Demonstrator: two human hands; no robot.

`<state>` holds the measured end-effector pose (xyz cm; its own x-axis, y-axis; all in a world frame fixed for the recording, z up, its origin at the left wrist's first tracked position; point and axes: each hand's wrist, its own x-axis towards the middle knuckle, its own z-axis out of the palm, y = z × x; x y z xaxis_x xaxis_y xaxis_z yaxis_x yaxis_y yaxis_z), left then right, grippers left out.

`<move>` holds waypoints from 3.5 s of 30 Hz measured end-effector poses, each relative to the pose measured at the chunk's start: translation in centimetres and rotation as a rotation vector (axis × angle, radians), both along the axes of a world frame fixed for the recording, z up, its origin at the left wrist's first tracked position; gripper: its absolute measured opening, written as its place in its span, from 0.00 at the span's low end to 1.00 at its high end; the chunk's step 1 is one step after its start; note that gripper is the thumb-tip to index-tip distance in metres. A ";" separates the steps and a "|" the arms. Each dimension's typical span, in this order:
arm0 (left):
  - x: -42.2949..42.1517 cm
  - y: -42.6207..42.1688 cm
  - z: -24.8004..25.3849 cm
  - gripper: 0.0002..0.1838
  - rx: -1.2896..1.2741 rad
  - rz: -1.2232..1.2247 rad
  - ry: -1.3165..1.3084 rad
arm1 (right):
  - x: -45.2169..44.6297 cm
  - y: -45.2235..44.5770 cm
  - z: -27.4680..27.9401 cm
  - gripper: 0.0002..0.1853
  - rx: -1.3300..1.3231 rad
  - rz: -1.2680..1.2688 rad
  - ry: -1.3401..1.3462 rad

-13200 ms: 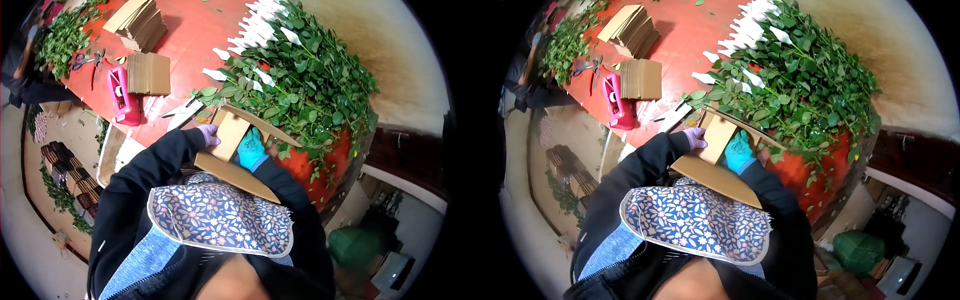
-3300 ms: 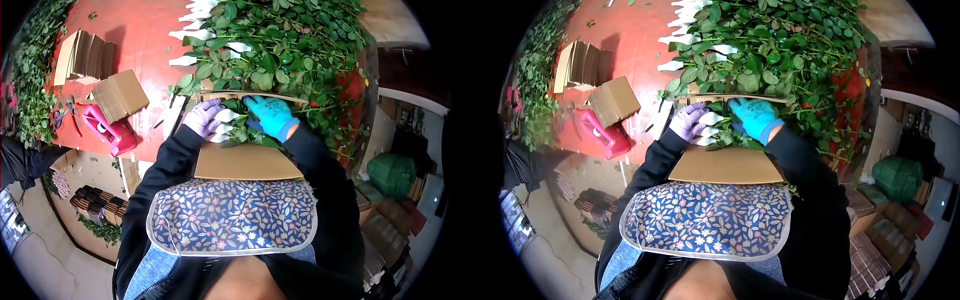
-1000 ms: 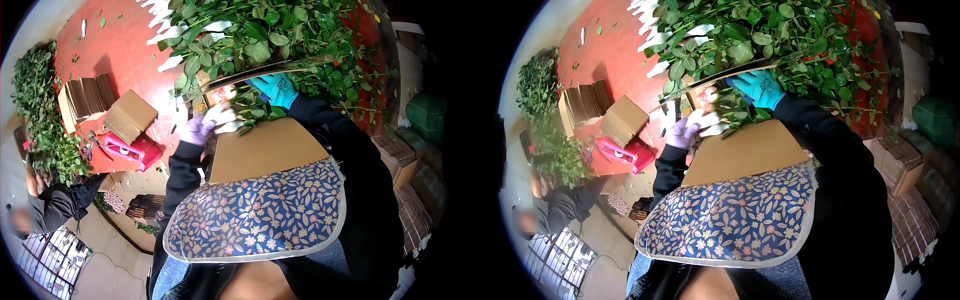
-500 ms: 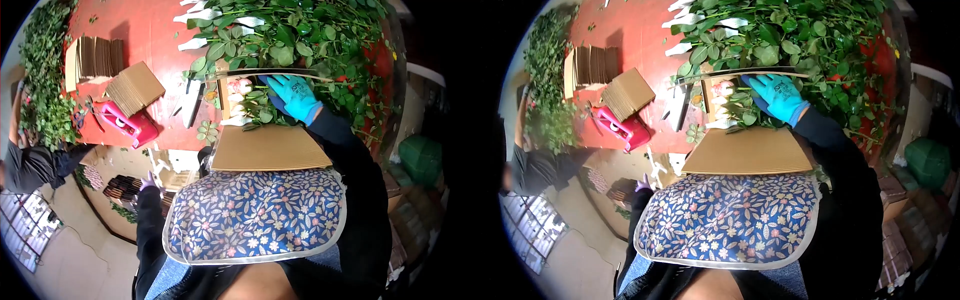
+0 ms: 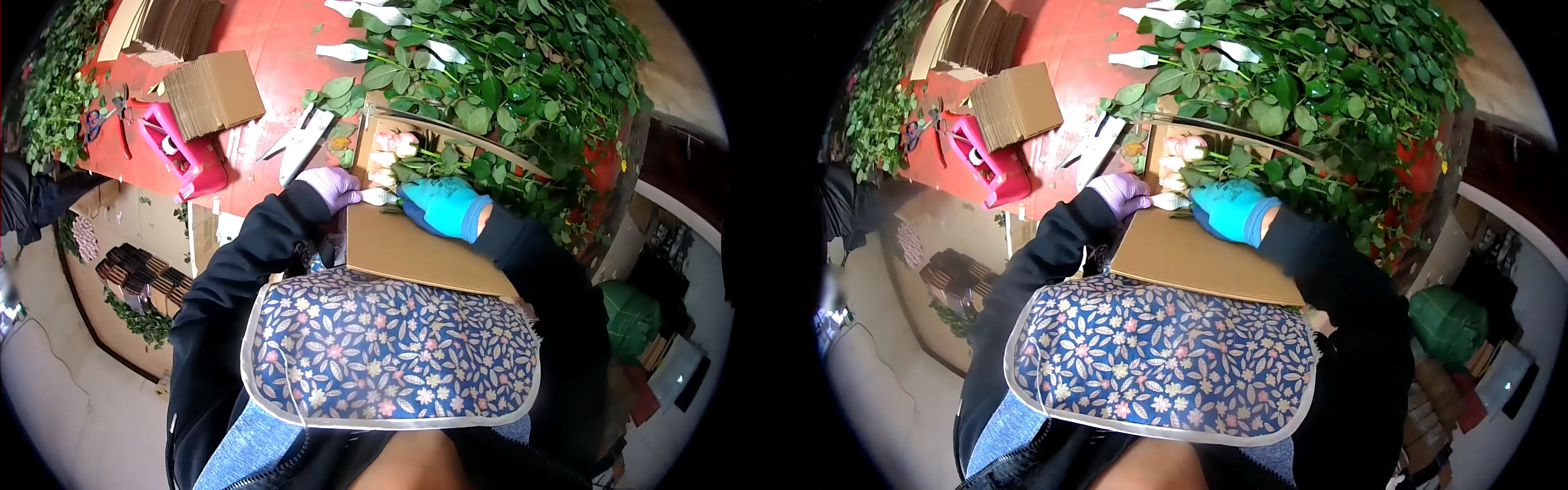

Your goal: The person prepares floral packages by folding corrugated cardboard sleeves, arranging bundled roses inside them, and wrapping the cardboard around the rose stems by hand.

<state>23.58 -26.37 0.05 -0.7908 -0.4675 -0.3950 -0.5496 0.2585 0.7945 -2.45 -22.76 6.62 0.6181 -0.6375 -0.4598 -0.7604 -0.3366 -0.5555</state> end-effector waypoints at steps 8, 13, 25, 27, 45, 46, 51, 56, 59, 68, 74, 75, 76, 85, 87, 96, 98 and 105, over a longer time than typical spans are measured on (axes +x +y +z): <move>1.0 2.1 -0.1 0.09 -0.229 0.278 0.044 | -0.3 0.7 -2.9 0.12 0.114 -0.137 -0.102; 6.3 6.6 3.1 0.07 -0.224 0.460 -0.132 | 0.8 0.2 -1.6 0.07 -0.044 -0.003 -0.031; 20.7 10.4 -2.8 0.15 -0.169 0.623 -0.686 | 0.9 -0.8 -1.2 0.10 0.018 0.087 0.085; 12.9 4.7 1.5 0.09 -0.256 0.508 -0.104 | 0.7 -0.6 -1.3 0.10 0.036 0.048 0.057; -0.1 -0.8 1.2 0.17 -0.128 -0.242 0.292 | 0.4 -1.3 -1.1 0.08 0.010 0.131 0.065; -0.1 -0.6 0.7 0.16 -0.132 -0.218 0.270 | 0.5 -1.5 -0.3 0.08 0.016 0.157 0.073; -0.7 0.0 1.9 0.18 -0.128 -0.097 0.212 | 0.5 -0.9 0.3 0.11 -0.350 -0.008 0.123; -0.6 -0.4 2.8 0.17 -0.059 -0.152 0.064 | 1.5 -0.6 -2.2 0.09 -0.467 0.217 0.271; -0.4 0.3 2.1 0.13 -0.124 -0.090 0.124 | 1.4 -0.7 -2.9 0.09 -0.492 0.229 0.231; -0.3 -0.7 1.8 0.12 -0.442 -0.021 0.374 | 2.2 -0.6 -2.8 0.11 -0.428 0.178 0.220; -2.3 -0.1 0.6 0.05 -0.776 -0.107 0.171 | 1.4 -1.6 -0.8 0.11 -0.385 0.006 -0.051; -2.3 0.0 0.4 0.05 -0.817 -0.098 0.173 | 1.2 -1.8 -0.6 0.11 -0.384 0.005 -0.051; -2.2 0.2 0.1 0.05 -0.814 -0.099 0.172 | 0.9 -2.0 -0.4 0.12 -0.478 -0.024 -0.027; -2.7 0.3 0.5 0.13 -0.736 -0.027 0.250 | 1.0 -0.6 -2.3 0.16 -0.492 0.117 0.324; -2.7 0.7 0.3 0.12 -0.576 -0.010 0.161 | 0.9 -0.8 -2.2 0.15 -0.487 0.088 0.269; -2.6 0.5 0.2 0.12 -0.691 -0.044 0.221 | -0.3 -2.6 1.5 0.23 -0.568 -0.302 -0.078; -2.7 0.6 -0.1 0.13 -0.711 -0.029 0.212 | -0.4 -1.7 0.9 0.24 -0.489 -0.284 0.104; -3.5 0.1 1.1 0.19 -0.794 -0.051 0.103 | -2.1 -1.5 -2.3 0.15 -0.511 -0.326 0.128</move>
<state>20.12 -26.28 1.18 -0.8333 -0.5405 0.1166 -0.4555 0.7906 0.4092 -4.51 -24.24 4.27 0.3141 -0.9437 -0.1042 -0.9190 -0.2747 -0.2827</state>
